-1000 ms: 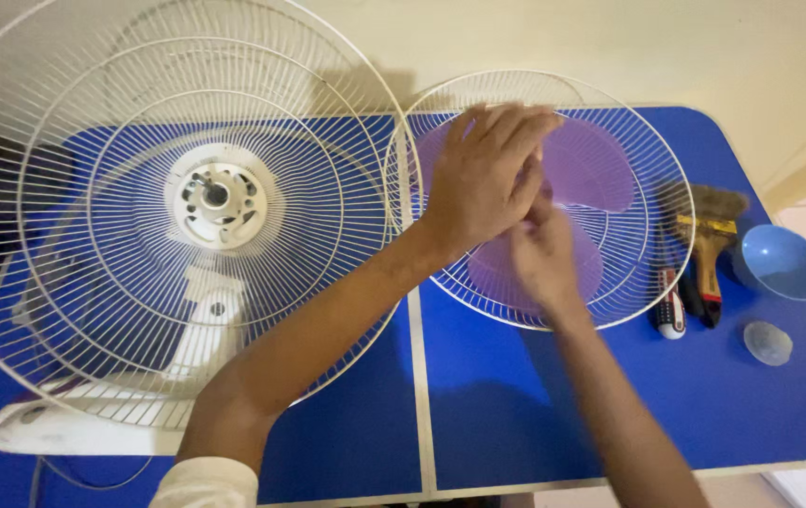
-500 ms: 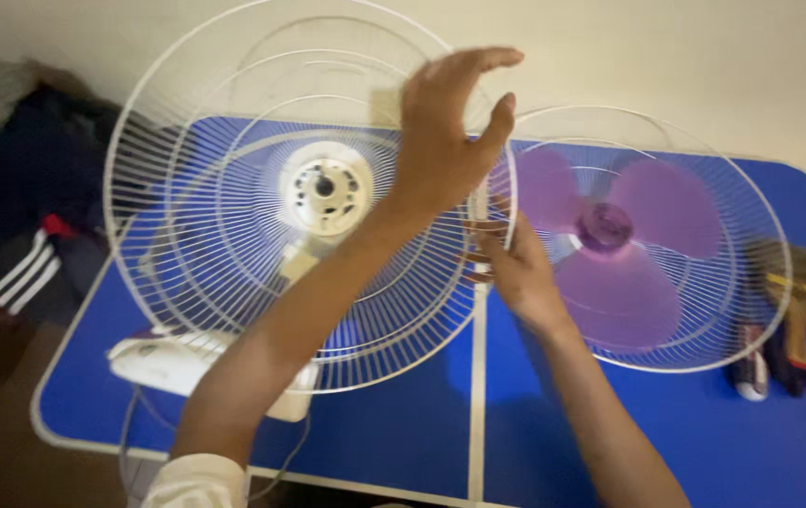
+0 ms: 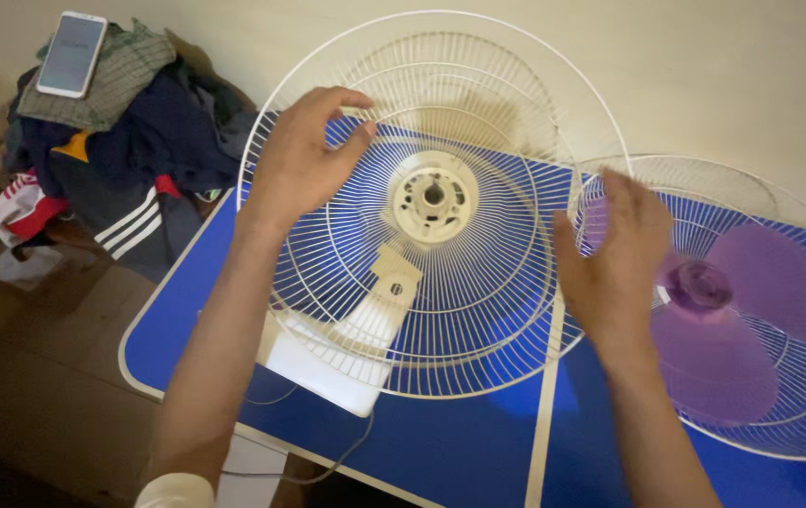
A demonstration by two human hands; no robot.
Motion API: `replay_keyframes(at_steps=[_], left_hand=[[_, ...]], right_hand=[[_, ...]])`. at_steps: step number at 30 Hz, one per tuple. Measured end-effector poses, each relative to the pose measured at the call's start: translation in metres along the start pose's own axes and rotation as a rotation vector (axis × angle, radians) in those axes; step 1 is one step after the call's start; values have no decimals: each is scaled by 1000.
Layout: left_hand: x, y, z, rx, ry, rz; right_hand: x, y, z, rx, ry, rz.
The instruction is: The person disassembles an electric fan by removing the front grille, fan blades, and central hub. They then use a screwdriver to loosen a screw on the motor housing.
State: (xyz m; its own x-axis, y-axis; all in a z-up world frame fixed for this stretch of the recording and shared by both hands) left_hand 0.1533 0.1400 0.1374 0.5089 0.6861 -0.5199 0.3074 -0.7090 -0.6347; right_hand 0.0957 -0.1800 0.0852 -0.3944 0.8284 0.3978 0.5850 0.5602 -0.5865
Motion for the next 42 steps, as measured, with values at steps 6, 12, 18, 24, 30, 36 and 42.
replay_keyframes(at_steps=[6,12,18,24,30,36,42], left_hand=[[0,32,5,327,71,-198],[1,81,24,502,-63,-214],[-3,90,35,345,102,-194],[-9,103,33,236,170,-309],[1,98,21,266,206,-241],[5,91,22,244,211,-114],[3,92,21,233,235,-108]], right_hand=[[43,76,-39,466,26,-166],[68,113,-30,517,1,-41],[59,116,-19,429,20,-129],[63,119,-16,335,-30,-116],[65,120,-18,306,10,-44],[62,114,-17,293,-54,-46],[64,108,-13,268,-129,-73]])
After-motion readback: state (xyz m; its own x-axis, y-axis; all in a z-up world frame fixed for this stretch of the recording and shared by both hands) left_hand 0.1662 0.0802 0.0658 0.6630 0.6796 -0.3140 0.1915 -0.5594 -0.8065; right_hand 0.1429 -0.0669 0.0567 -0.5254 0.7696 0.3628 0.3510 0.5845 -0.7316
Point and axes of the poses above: each hand's wrist, its own z-axis away from the middle knuckle, its own y-axis out of the palm, x = y × z, the point moved 8 cm from there along -z, towards the middle knuckle, and after that the axes turned 7 degrees about y, right-handed, at the moved point
